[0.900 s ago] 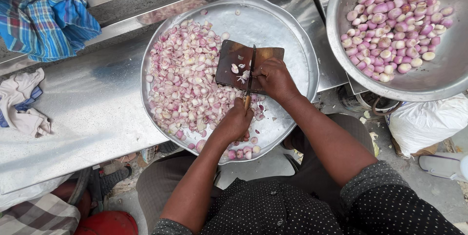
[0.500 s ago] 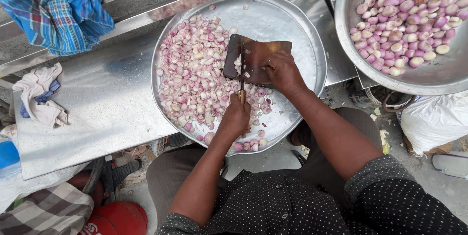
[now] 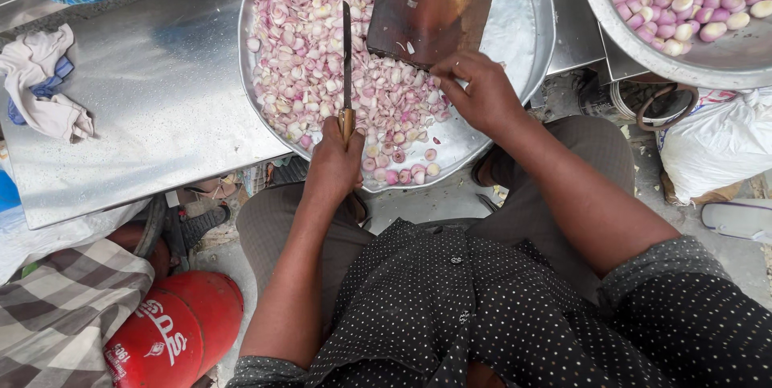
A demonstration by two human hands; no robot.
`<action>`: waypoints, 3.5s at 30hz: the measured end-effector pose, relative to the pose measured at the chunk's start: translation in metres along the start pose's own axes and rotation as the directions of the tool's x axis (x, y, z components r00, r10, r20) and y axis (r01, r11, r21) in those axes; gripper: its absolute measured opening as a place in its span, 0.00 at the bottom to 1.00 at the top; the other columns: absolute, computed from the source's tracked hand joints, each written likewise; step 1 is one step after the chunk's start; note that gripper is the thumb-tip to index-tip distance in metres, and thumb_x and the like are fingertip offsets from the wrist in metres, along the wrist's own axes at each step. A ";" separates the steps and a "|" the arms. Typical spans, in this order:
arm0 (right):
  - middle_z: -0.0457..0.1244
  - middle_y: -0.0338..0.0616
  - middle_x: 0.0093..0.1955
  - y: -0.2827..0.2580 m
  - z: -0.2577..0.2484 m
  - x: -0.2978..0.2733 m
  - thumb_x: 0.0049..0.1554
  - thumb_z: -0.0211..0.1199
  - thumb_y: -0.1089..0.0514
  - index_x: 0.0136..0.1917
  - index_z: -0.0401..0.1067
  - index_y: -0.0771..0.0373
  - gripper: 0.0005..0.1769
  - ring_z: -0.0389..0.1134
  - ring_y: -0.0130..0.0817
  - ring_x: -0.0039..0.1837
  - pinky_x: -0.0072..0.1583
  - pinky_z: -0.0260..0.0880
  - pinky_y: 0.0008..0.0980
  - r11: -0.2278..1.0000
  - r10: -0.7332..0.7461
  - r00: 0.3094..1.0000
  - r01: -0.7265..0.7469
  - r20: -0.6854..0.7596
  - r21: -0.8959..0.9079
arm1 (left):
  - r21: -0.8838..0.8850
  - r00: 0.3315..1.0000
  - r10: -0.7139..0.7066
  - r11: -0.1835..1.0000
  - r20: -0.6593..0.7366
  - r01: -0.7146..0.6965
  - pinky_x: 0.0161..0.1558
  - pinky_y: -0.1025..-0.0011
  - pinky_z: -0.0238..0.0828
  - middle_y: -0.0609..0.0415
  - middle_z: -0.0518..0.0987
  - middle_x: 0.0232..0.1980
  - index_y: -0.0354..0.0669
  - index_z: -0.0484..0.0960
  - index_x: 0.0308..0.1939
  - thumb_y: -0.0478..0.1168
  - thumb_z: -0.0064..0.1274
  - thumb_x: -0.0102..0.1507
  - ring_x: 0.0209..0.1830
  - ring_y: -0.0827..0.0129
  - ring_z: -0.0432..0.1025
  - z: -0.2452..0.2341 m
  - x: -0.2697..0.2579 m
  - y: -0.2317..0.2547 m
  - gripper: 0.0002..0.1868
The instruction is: The person chops shallots on a small wooden block placed inside a large metal tray using a knife, occasionally picking up more shallots from a separate large metal bowl.
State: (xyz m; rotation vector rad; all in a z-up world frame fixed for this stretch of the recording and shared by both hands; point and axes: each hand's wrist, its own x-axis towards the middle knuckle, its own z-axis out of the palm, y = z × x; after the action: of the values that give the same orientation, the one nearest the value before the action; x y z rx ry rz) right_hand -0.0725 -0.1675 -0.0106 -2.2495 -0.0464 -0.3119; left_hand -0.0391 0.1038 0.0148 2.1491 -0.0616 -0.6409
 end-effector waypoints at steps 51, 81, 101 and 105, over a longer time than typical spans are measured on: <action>0.68 0.43 0.39 0.058 0.007 0.069 0.50 0.71 0.68 0.40 0.80 0.61 0.05 0.70 0.41 0.48 0.57 0.70 0.39 0.981 -0.129 0.989 0.118 -0.066 -0.154 | 0.140 0.939 0.147 0.970 0.312 -0.199 0.25 0.52 0.76 0.26 0.78 0.33 0.28 0.57 0.51 0.42 0.39 0.71 0.23 0.44 0.78 0.087 0.085 0.041 0.17; 0.69 0.41 0.42 0.054 0.005 0.066 0.52 0.71 0.67 0.43 0.81 0.60 0.06 0.71 0.37 0.50 0.57 0.72 0.38 0.990 -0.058 0.997 0.049 -0.059 -0.133 | -0.160 0.863 0.026 0.985 0.504 0.064 0.15 0.64 0.66 0.50 0.72 0.28 0.35 0.58 0.54 0.44 0.41 0.71 0.16 0.68 0.70 0.082 0.077 0.039 0.16; 0.70 0.42 0.44 0.055 0.007 0.069 0.51 0.69 0.68 0.41 0.79 0.62 0.05 0.71 0.40 0.54 0.63 0.69 0.40 0.984 -0.110 0.993 0.102 -0.046 -0.147 | -0.144 0.930 0.009 0.989 0.368 0.047 0.18 0.62 0.75 0.45 0.73 0.29 0.35 0.57 0.52 0.43 0.41 0.71 0.16 0.65 0.72 0.086 0.081 0.034 0.16; 0.70 0.44 0.45 0.055 0.007 0.067 0.51 0.68 0.69 0.42 0.78 0.62 0.05 0.71 0.43 0.55 0.63 0.68 0.42 0.977 -0.143 0.988 0.131 -0.061 -0.170 | 0.011 0.988 0.070 0.997 0.134 -0.073 0.22 0.57 0.76 0.34 0.79 0.31 0.31 0.57 0.52 0.42 0.40 0.71 0.19 0.54 0.77 0.076 0.069 0.017 0.16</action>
State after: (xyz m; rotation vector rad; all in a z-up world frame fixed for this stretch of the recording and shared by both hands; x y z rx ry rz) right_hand 0.0018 -0.2024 -0.0405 -2.4027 -0.1420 -0.4877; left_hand -0.0117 0.0192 -0.0386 2.1070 -0.2159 -0.7437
